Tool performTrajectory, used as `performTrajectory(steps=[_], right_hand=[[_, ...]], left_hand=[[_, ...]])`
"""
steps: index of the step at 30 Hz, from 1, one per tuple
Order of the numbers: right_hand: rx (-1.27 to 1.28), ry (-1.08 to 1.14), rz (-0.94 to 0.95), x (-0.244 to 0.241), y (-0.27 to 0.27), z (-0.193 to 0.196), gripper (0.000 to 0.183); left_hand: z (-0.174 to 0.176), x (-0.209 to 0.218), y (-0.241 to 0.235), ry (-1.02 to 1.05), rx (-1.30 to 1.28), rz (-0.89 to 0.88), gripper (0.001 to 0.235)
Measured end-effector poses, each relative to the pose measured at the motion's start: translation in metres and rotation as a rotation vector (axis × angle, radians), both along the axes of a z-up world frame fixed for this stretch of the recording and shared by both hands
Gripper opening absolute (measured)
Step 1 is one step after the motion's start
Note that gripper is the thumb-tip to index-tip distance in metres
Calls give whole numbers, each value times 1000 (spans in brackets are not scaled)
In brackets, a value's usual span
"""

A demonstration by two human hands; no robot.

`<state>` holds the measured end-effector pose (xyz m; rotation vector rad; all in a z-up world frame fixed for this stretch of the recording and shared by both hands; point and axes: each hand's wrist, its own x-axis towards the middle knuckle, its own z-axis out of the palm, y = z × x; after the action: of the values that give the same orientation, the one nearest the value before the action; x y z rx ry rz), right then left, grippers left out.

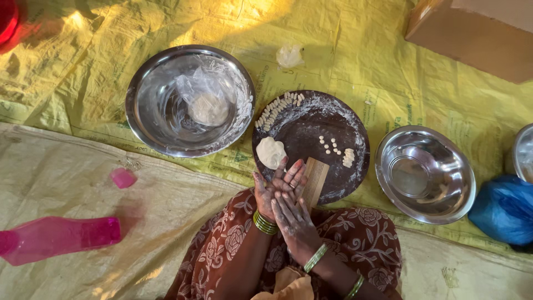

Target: The person sits on a floor covering and repeatedly pinches small pieces of dough from a larger lump, then rolls each piece between the palms to form small balls. The formed balls are placed on a dark round tray. A metal bowl with a covered dough lump and an empty metal bowl are nearby.

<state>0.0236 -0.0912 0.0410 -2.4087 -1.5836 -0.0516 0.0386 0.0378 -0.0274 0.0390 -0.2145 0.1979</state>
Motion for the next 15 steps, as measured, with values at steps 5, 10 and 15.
performTrajectory(steps=[5,10,15], right_hand=[[-477,-205,-84,38,13,11,97],[-218,-46,47,21,-16,13,75],[-119,1,20,17,-6,1,77]], left_hand=[[12,-10,-19,178,10,31,112],[22,-10,-4,276,54,131,115],[20,-3,-11,289,81,2,108]])
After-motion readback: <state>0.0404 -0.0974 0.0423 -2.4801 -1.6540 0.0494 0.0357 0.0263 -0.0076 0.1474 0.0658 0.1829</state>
